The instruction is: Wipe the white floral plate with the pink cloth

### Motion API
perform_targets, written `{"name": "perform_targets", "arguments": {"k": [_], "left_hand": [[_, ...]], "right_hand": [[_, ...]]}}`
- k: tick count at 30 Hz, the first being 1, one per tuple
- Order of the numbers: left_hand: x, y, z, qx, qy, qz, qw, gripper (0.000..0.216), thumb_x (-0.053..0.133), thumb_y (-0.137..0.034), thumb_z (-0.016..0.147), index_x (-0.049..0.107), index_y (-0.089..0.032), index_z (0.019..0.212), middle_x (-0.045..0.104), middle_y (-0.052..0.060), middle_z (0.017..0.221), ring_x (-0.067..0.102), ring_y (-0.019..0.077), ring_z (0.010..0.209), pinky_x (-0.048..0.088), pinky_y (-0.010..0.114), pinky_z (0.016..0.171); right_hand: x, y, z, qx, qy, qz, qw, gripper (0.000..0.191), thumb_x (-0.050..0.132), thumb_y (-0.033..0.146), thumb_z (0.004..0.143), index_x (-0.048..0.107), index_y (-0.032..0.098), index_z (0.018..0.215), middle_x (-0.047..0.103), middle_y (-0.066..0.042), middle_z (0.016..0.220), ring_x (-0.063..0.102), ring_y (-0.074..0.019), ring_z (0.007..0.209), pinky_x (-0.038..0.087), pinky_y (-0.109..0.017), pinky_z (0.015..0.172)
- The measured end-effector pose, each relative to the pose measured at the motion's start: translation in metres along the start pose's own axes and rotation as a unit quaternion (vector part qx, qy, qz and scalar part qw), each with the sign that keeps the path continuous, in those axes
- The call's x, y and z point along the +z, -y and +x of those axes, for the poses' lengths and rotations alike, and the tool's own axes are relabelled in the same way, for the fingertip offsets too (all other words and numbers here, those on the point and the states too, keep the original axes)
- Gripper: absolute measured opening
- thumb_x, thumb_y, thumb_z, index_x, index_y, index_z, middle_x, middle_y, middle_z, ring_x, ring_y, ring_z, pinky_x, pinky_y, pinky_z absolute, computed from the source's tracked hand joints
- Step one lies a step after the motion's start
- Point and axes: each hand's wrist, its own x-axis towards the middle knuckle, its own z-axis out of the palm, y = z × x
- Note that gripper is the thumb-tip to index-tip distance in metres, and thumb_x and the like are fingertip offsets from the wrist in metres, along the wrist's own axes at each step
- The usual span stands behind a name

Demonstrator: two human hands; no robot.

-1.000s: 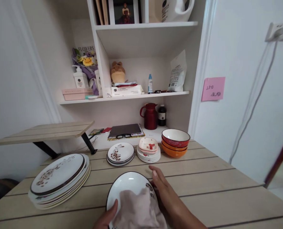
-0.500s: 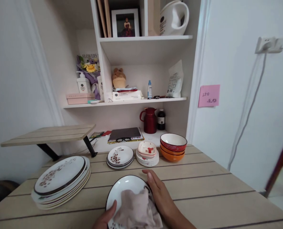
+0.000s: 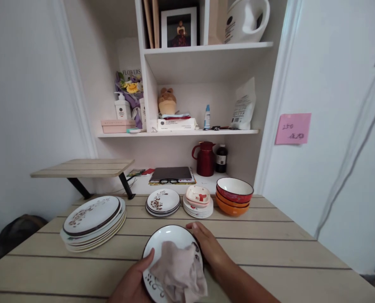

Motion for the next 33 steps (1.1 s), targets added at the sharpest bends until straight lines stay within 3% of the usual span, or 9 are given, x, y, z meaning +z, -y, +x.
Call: {"name": "perform_targets", "arguments": {"k": [2,6,8,14,20,28,33], "left_hand": [[0.001,0.001,-0.001,0.003,-0.010,-0.013,1.000,0.053,0.051,-0.043,0.079,0.055,-0.010,0.120,0.063,0.015,0.114,0.053,0.0298,0.113,0.030,0.046,0.103],[0.004,0.002,-0.003,0.009,-0.026,-0.040,0.999,0.050,0.052,-0.040,0.080,0.056,-0.009,0.119,0.064,0.015,0.112,0.055,0.0290,0.111,0.030,0.043,0.102],[0.005,0.001,-0.004,0.001,-0.030,-0.056,0.998,0.049,0.051,-0.038,0.081,0.055,-0.007,0.119,0.065,0.016,0.111,0.056,0.0284,0.110,0.031,0.042,0.101],[0.008,-0.001,-0.008,-0.040,-0.034,-0.079,0.995,0.051,0.048,-0.039,0.083,0.055,-0.005,0.119,0.066,0.017,0.109,0.056,0.0285,0.109,0.032,0.041,0.099],[0.009,0.000,-0.007,-0.013,-0.043,-0.070,0.997,0.049,0.047,-0.036,0.083,0.055,-0.001,0.118,0.065,0.018,0.109,0.055,0.0274,0.111,0.032,0.038,0.099],[0.005,0.000,-0.007,-0.034,-0.052,-0.052,0.997,0.050,0.048,-0.040,0.082,0.057,-0.004,0.115,0.067,0.018,0.103,0.055,0.0295,0.111,0.030,0.042,0.100],[0.000,0.001,-0.004,-0.024,-0.023,-0.064,0.997,0.049,0.049,-0.035,0.081,0.054,-0.005,0.120,0.067,0.017,0.106,0.054,0.0294,0.111,0.028,0.042,0.101]], "right_hand": [[-0.003,0.002,0.002,0.035,0.016,0.009,0.999,0.052,0.044,0.063,0.079,0.058,0.022,0.107,0.062,-0.001,0.081,0.055,-0.0177,0.069,0.041,-0.027,0.060],[-0.007,0.004,0.001,-0.107,0.034,-0.067,0.991,0.041,0.051,0.055,0.079,0.062,0.022,0.101,0.064,-0.002,0.091,0.054,-0.0197,0.083,0.041,-0.028,0.073],[-0.009,0.004,-0.002,-0.136,0.057,-0.092,0.985,0.038,0.048,0.052,0.082,0.062,0.022,0.100,0.064,-0.002,0.090,0.054,-0.0202,0.084,0.041,-0.028,0.074],[-0.017,0.004,-0.005,-0.105,0.098,-0.094,0.985,0.039,0.042,0.052,0.085,0.057,0.025,0.109,0.063,-0.001,0.091,0.054,-0.0201,0.085,0.041,-0.028,0.073],[-0.019,-0.005,-0.005,-0.099,0.086,-0.099,0.986,0.043,0.045,0.052,0.084,0.052,0.025,0.117,0.063,-0.001,0.088,0.052,-0.0189,0.077,0.041,-0.026,0.067],[-0.020,-0.004,-0.007,-0.063,0.065,-0.090,0.992,0.050,0.049,0.056,0.080,0.049,0.026,0.120,0.062,-0.002,0.091,0.052,-0.0187,0.074,0.040,-0.026,0.062],[-0.016,0.003,-0.010,-0.051,0.060,-0.071,0.994,0.054,0.044,0.058,0.081,0.044,0.025,0.124,0.056,0.001,0.078,0.052,-0.0176,0.071,0.041,-0.028,0.063]]}}
